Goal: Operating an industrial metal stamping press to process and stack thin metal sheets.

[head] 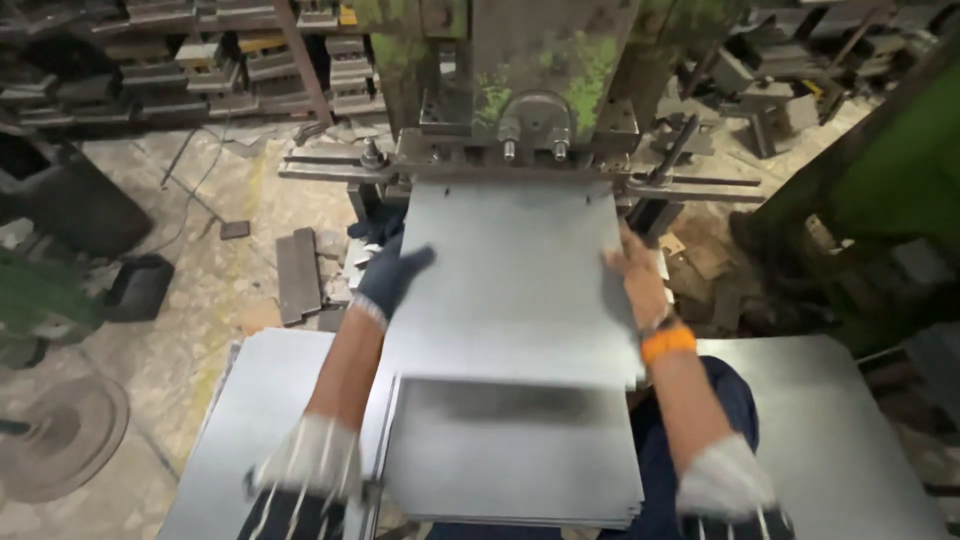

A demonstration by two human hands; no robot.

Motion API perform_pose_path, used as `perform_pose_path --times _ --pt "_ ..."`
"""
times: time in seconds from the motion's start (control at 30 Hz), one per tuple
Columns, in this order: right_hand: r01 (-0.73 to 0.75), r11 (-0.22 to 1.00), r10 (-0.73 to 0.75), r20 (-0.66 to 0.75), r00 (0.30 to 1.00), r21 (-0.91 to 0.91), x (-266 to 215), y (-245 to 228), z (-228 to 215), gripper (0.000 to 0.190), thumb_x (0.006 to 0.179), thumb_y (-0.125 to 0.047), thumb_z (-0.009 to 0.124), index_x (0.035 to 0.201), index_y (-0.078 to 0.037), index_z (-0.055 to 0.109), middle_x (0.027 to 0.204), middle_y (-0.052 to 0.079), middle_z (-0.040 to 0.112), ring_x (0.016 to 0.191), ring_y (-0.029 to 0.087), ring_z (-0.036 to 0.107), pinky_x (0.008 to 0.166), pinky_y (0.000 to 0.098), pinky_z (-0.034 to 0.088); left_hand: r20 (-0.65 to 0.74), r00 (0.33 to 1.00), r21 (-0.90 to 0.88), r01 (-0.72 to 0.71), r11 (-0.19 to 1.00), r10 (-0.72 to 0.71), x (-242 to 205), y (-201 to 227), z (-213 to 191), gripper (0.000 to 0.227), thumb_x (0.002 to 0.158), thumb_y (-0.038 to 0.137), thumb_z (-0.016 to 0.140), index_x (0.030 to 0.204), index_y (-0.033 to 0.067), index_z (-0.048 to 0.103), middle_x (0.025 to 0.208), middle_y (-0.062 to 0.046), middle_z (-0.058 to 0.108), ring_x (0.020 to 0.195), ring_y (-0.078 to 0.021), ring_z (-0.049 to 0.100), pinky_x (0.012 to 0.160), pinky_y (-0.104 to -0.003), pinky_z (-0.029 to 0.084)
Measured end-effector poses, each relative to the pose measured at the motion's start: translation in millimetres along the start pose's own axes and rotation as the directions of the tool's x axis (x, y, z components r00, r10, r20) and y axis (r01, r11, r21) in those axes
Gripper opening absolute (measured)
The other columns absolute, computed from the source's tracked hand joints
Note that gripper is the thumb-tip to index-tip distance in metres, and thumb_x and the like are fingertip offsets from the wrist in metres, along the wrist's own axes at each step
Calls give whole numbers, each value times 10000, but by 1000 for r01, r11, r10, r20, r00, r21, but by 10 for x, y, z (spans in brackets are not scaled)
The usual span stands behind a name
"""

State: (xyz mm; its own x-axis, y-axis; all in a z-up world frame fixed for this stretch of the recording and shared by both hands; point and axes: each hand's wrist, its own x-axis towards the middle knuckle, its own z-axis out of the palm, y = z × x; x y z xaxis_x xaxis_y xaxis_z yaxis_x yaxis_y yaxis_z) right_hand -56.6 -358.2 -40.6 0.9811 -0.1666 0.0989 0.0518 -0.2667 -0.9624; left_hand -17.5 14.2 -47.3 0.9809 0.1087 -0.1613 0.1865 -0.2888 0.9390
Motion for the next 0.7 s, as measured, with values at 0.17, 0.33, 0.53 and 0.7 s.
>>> perform_pose_path --times 0.17,0.33,0.53,0.7 --pt "-179 901 221 -63 973 396 -957 223 -108 444 968 -46 604 1409 -101 596 1221 43 635 976 159 655 908 325 547 57 993 -122 109 986 -103 -1373 60 -189 787 814 294 805 1516 111 499 1509 -167 538 1422 -348 468 1219 -499 344" --pt "-316 811 346 31 938 492 -1578 94 -79 528 941 33 589 1454 -66 516 1071 175 693 759 309 731 644 399 604 47 969 -383 240 892 -241 -1900 -53 -244 786 769 49 829 1489 20 516 1431 -239 603 1366 -363 537 1175 -528 404" --pt "-278 952 287 -58 956 126 -1390 219 -79 520 935 -45 665 1444 -38 561 1363 206 638 1229 406 618 988 491 522 -12 983 -270 173 947 -183 -1644 -259 -116 659 776 138 835 1404 144 637 1367 -127 675 1253 -324 639 1048 -445 532" --pt "-89 717 -25 -153 988 -692 -1058 1104 -203 556 742 -396 829 1261 -261 685 1357 107 525 1230 453 559 1026 559 474 -54 997 469 71 880 -52 -972 -1057 173 819 926 683 554 1592 236 387 1595 -79 463 1457 -285 438 1228 -491 337"
